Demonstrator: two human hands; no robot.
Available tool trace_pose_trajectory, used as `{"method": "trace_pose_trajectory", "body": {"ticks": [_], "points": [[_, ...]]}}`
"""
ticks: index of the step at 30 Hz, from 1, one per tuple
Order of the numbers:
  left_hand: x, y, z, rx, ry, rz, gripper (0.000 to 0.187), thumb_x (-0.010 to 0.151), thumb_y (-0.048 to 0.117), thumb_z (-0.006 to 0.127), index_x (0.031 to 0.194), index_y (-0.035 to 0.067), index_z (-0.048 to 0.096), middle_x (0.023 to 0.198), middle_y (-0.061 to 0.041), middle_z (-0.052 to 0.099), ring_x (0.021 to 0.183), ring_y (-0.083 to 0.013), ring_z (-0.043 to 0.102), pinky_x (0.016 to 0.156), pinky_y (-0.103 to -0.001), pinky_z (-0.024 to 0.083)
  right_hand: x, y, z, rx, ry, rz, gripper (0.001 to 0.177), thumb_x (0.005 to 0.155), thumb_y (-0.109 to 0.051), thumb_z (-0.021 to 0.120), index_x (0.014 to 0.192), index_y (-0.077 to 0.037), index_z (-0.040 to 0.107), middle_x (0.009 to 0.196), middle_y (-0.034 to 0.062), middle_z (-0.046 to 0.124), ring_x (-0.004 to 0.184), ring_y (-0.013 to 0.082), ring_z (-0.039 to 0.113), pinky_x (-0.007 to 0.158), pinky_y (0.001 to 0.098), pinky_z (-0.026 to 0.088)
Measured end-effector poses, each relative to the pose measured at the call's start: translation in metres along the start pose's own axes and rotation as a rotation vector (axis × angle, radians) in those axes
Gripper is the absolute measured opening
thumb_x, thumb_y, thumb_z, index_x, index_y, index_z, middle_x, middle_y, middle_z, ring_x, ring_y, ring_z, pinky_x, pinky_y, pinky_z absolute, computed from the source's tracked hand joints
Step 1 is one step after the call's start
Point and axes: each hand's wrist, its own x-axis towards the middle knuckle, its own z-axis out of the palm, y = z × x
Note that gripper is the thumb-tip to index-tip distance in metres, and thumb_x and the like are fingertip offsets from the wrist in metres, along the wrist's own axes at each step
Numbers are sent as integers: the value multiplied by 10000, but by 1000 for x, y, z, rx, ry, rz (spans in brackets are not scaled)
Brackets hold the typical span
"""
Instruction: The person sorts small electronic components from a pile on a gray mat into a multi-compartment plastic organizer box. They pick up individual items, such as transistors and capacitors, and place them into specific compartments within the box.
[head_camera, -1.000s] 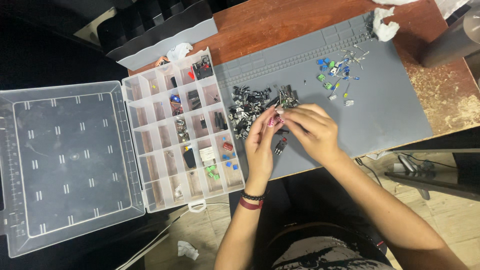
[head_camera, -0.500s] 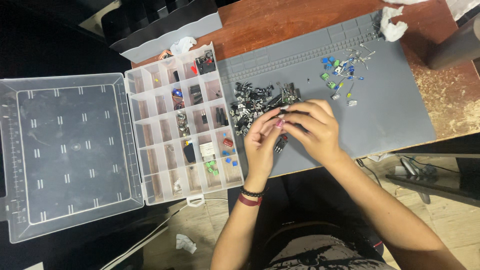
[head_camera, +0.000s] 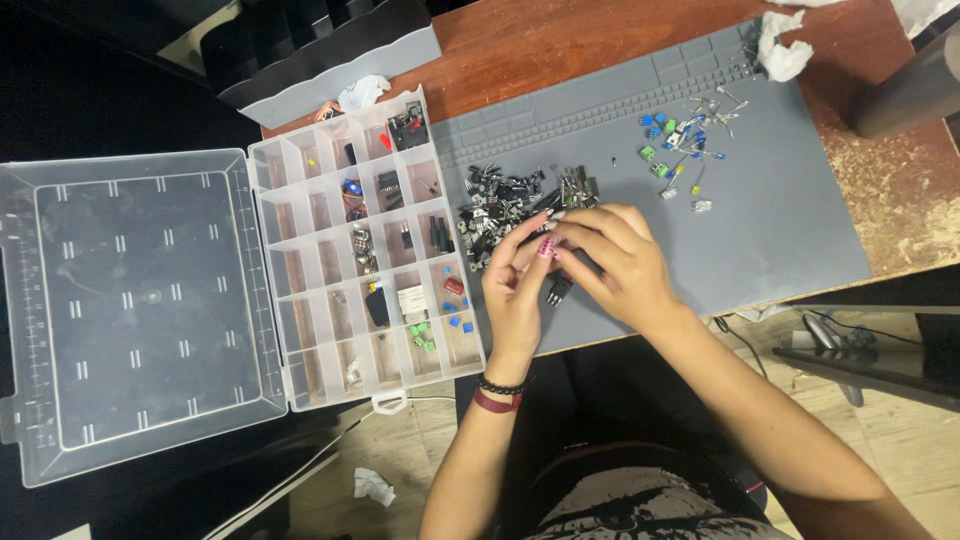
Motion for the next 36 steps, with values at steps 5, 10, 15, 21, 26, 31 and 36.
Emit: {"method": "trace_pose_trajectory", "body": {"ticks": [5,10,15,21,26,31,36], "points": [[1,5,5,-6,-36,10,454,927,68,700,1365,0,601,1142,-184,734,1018,-197,717,901,-311,596,-7,5,-4,-4,-6,-15,152,962,-159,763,1043,-33,788,1082,130,757,958,369,669,886,466,542],[-1,0,9,-28,-52,47,467,932,84,704,1378,11,588,1239,-169,698,1133,-197,686,1022,-331,540,-1,-7,-13,12,-50,10,113,936,-79,786,1043,-45,779,1067,108,767,955,362,683,906,484,530],[-2,8,13,-60,-3,110,306,980,35,669,1278,-27,655,1212,-178,708,1086,-219,718,985,-319,575,-10,-3,-14,-8,5,39,111,946,84,812,1018,9,774,981,136,767,825,362,678,833,486,536],[-12,14,18,149,-29,213,285,1012,96,662,1293,76,700,1273,-133,699,1149,-250,699,957,-351,596,-12,-20,-20,-35,-65,137,103,1006,37,806,1107,27,786,993,151,739,833,360,655,820,461,512],[-23,30,21,279,-101,340,264,1066,151,589,1310,140,692,1370,-83,669,1318,-255,633,1120,-403,520,-15,-27,-22,14,-88,269,63,1085,12,711,1111,40,761,924,164,684,800,364,629,810,455,497],[-31,34,23,235,-120,343,241,1072,134,593,1284,114,704,1341,-93,690,1309,-256,633,1118,-408,507,-19,-36,-21,175,-78,466,256,1159,-52,592,944,18,715,822,144,627,763,257,571,836,390,467],[-35,26,18,187,-55,307,207,1018,129,657,1202,89,744,1234,-71,733,1251,-229,663,1093,-379,516,-31,-50,-11,383,-21,687,378,1179,-105,511,836,-32,652,753,53,577,811,106,468,844,291,438]]}}
